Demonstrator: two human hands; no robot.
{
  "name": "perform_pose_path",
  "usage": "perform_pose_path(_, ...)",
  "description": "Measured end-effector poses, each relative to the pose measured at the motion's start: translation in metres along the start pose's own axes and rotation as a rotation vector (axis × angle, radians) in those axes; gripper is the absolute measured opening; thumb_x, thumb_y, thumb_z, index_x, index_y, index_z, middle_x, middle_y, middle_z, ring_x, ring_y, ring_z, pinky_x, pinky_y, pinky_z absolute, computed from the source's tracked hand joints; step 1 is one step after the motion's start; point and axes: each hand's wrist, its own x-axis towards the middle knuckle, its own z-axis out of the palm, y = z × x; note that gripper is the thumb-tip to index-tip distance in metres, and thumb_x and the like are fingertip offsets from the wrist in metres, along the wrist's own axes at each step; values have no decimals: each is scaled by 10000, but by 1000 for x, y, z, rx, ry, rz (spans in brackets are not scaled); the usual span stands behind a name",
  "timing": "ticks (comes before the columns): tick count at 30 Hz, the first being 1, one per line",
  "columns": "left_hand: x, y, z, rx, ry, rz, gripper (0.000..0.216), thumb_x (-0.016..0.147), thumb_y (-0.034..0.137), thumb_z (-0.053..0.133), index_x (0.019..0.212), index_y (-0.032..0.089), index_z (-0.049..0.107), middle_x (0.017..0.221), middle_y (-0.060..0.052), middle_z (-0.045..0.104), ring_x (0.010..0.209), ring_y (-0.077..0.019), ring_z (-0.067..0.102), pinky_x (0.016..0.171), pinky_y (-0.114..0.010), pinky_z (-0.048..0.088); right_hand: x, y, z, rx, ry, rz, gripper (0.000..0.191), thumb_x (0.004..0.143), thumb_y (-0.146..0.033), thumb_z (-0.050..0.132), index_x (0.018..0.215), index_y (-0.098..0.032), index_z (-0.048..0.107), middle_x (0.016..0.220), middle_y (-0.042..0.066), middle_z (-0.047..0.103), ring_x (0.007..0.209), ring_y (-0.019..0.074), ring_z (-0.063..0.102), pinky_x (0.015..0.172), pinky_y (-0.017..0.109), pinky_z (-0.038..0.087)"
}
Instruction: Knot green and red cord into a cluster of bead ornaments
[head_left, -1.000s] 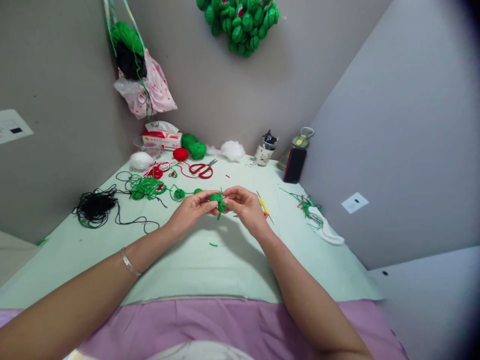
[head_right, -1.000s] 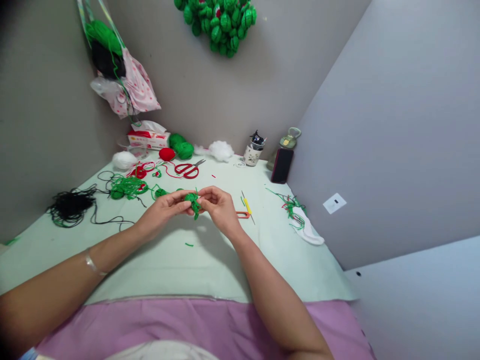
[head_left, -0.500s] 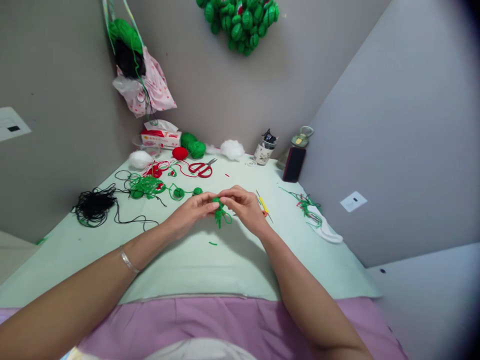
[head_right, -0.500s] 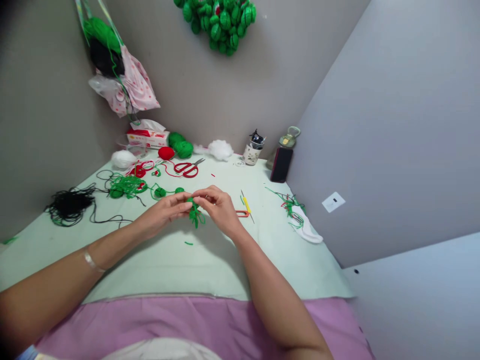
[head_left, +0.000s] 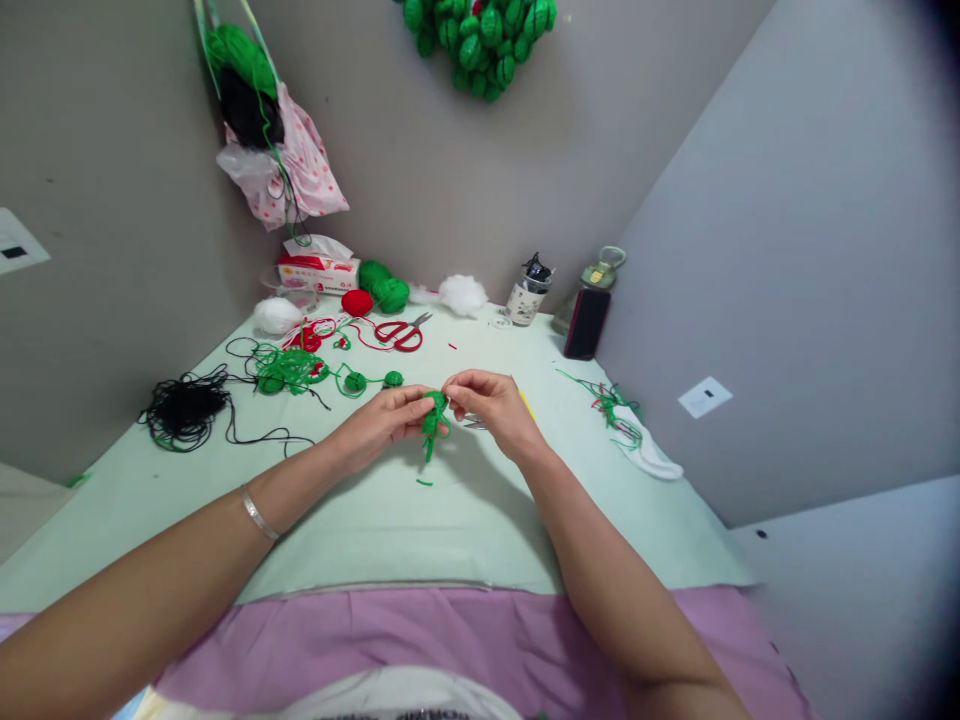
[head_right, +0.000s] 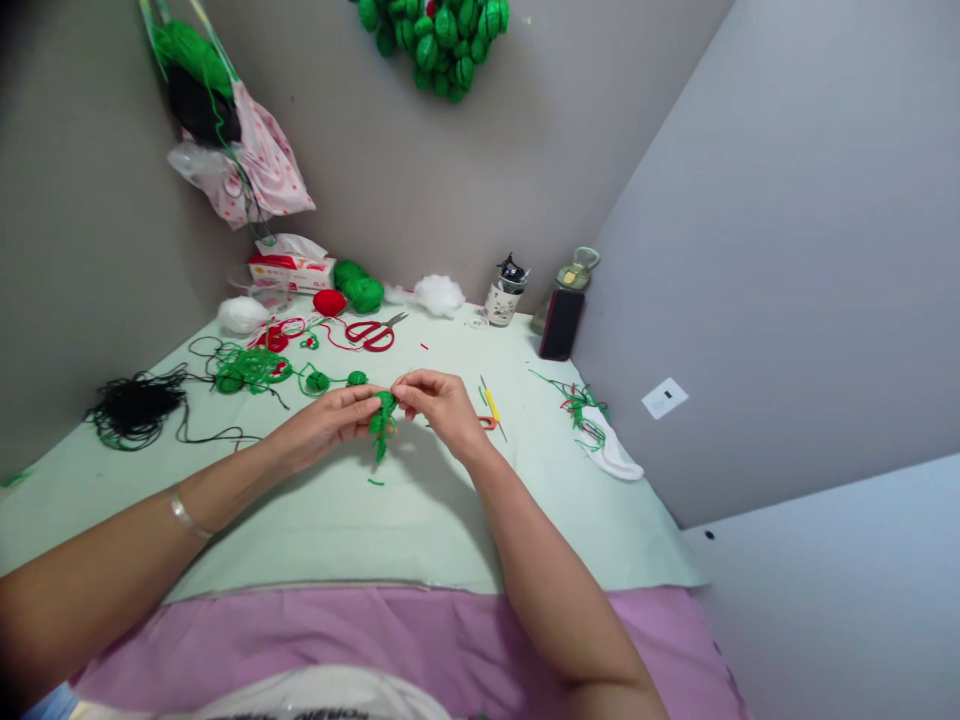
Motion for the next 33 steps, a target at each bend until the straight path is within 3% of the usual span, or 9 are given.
perform_pose_path(3,0,0,0,-3,4,-7,304,869,418,676,1039,166,682,979,-63,681,863,-183,680,804,-290,515,0,-1,2,21,6,-12,209,745,-354,768,738,-162,687,641,-16,597,554,82,515,547,221,428)
perform_pose_path(7,-1,-4,4,-34,-10,-64,291,821,407,730,961,157,679,924,-50,660,848,-213,702,816,-331,517,3,-1,-5,269,151,-4,242,737,-351,778,769,-174,616,805,13,668,573,70,539,449,170,377)
perform_pose_path(9,-1,-5,5,-38,-22,-71,298,824,412,727,987,166,678,944,-49,653,859,-216,704,823,-341,518,3,-2,-9,342,76,67,282,745,-362,780,801,-186,566,843,24,685,582,77,568,432,158,373)
perform_pose_path(13,-3,-4,4,-6,-65,-43,308,869,419,677,1085,201,659,1095,-60,648,914,-199,691,876,-339,505,1,-6,-10,429,-144,183,267,802,-352,744,845,-195,532,689,-21,610,544,83,555,466,169,417)
perform_pose_path(18,-3,-4,2,41,-81,-63,314,875,438,664,1070,192,649,1163,-95,661,894,-200,686,855,-348,507,2,-7,-12,561,-42,118,246,773,-266,769,798,-166,546,626,-61,473,517,41,436,468,148,353)
perform_pose_path(25,-5,-1,3,52,-38,-25,390,861,416,685,1188,219,605,1131,-80,641,971,-222,672,859,-357,511,-1,-12,-11,387,-1,49,268,777,-332,770,814,-176,555,627,-51,525,513,49,440,483,172,335)
perform_pose_path(30,-7,7,11,38,65,-20,474,894,519,602,1270,242,521,1024,-63,660,899,-231,699,817,-393,542,-5,-12,-3,263,-56,68,262,803,-382,738,829,-181,572,625,-49,553,518,58,475,506,183,367)
perform_pose_path(33,-6,5,12,83,48,16,415,899,527,584,1195,240,540,1036,-62,674,847,-213,703,765,-366,558,-7,-9,2,211,-92,88,259,808,-404,724,835,-188,585,623,-47,567,528,65,487,521,190,385)
